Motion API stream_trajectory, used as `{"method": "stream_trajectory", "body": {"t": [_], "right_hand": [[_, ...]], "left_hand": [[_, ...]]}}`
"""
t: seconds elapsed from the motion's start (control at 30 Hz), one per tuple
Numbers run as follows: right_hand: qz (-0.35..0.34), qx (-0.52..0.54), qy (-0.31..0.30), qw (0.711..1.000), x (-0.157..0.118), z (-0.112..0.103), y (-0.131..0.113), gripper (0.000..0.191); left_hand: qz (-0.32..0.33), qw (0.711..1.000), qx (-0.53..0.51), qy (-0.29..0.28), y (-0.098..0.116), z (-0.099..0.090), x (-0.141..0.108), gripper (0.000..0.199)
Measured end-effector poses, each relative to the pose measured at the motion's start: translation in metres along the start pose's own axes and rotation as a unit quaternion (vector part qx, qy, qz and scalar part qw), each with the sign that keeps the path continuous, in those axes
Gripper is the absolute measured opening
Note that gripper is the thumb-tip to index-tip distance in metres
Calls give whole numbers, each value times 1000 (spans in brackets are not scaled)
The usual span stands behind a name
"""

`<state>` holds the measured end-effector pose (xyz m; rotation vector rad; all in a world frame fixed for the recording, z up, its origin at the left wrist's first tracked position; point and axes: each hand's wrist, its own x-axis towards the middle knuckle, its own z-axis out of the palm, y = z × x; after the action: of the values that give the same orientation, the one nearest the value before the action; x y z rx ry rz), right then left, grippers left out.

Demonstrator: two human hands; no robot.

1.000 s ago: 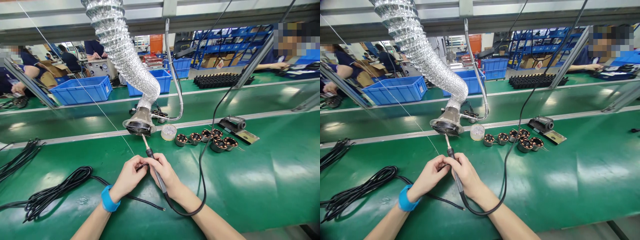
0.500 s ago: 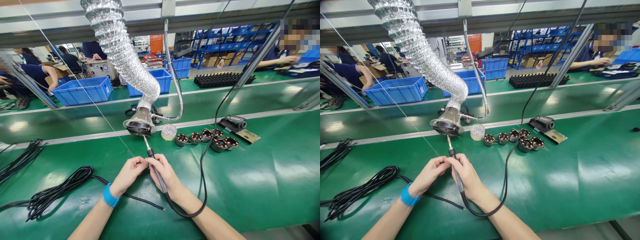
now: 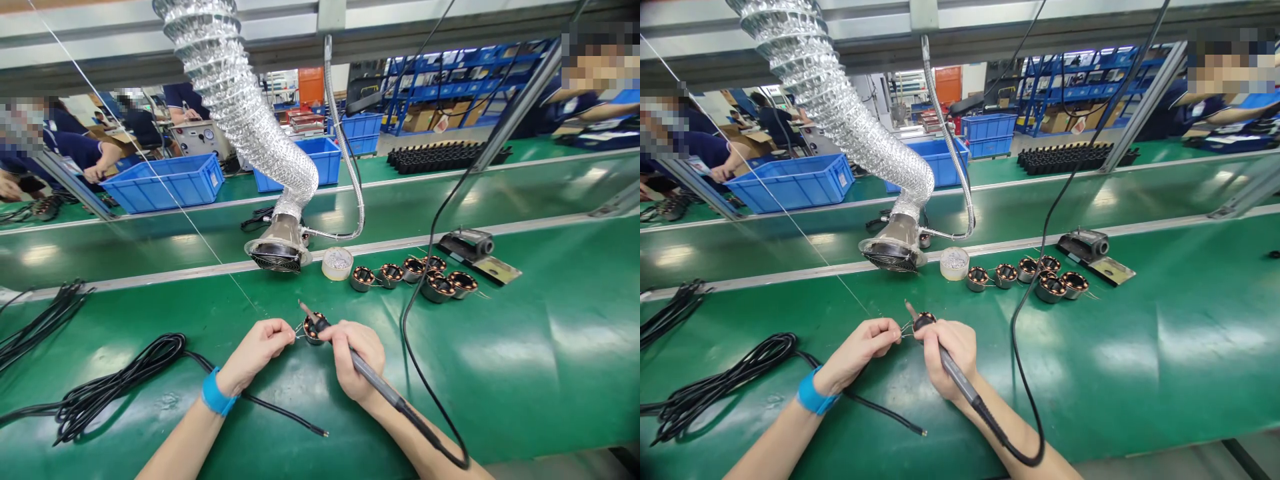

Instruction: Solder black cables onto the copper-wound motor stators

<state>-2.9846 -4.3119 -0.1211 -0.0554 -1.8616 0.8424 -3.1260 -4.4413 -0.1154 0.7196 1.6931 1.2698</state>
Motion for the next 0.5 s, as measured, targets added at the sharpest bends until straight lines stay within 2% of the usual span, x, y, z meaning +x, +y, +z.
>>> {"method": "stream_trajectory", "body": {"t": [0.17,0.5], "right_hand": [[-22,56,21,998,-6,-2,-4,36],[-18,87,-4,996,-9,2,-5,36]], "left_hand": [[0,1000,-3,2,-1,0,-1,29],[0,1000,-1,4,-3,0,1,31]]}}
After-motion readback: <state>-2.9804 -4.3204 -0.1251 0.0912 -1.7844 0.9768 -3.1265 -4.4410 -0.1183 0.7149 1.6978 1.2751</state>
